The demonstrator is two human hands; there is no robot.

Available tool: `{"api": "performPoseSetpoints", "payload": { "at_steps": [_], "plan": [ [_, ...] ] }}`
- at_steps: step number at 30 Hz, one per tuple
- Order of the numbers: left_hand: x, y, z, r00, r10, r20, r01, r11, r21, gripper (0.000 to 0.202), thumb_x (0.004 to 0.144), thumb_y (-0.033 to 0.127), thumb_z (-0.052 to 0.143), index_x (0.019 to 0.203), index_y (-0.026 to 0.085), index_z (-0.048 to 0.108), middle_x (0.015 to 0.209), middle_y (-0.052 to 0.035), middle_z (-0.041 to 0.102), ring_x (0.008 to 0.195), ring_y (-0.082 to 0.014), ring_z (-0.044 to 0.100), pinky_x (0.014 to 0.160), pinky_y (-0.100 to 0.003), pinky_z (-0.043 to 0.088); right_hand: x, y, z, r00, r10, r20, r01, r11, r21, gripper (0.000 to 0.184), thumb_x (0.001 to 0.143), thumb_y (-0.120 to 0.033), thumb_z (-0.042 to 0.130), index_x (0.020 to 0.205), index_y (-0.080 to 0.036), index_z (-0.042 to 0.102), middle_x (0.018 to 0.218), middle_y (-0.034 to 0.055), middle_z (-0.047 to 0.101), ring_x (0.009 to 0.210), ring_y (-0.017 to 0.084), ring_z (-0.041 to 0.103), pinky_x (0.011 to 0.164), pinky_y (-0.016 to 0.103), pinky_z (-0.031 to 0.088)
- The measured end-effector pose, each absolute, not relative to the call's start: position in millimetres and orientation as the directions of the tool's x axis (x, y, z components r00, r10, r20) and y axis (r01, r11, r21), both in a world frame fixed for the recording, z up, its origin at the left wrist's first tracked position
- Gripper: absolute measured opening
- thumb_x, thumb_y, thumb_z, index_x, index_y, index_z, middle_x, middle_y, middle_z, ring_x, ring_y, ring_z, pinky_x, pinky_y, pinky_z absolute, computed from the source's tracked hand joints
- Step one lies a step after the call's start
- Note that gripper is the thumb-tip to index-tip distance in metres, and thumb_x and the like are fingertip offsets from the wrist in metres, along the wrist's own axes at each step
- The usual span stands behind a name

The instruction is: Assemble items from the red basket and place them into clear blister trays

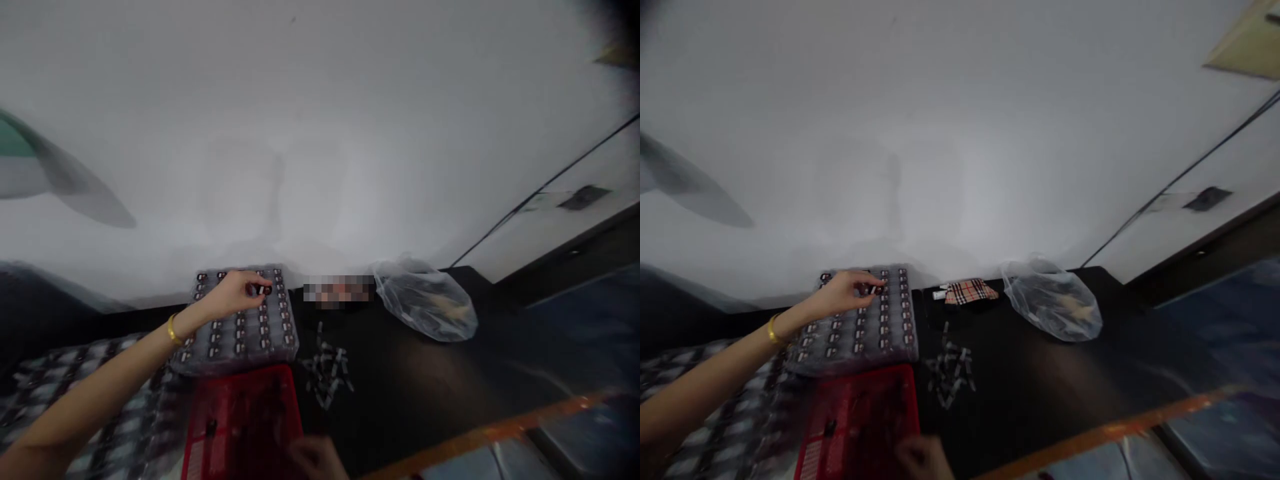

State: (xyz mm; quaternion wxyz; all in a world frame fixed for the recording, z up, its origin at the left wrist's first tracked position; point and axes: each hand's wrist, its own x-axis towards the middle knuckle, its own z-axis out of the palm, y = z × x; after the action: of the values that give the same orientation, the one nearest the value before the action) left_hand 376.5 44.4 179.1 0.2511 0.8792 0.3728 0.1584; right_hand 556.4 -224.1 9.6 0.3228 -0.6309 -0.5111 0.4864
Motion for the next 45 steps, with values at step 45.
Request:
{"api": "performPoseSetpoints", "payload": {
  "at_steps": [45],
  "plan": [
    [333,-151,251,0.491,0.867,-0.083,-0.151,0.179,0.972,0.068,0.059,0.017,0.083,0.112,0.021,0.041,0.085,0.0003,0.073,0.068,-0.0105,0.069,0.07,-0.023,0.056,533,-195,236,-0.286,0.588,0.757,0.483,0.771,-0.416,0.021,0.092,-0.01,0.056,0.103,-0.021,0.069,0.099,0.0043,0.072,0.089,0.012,0.069,0.079,0.02,0.058]
  ]
}}
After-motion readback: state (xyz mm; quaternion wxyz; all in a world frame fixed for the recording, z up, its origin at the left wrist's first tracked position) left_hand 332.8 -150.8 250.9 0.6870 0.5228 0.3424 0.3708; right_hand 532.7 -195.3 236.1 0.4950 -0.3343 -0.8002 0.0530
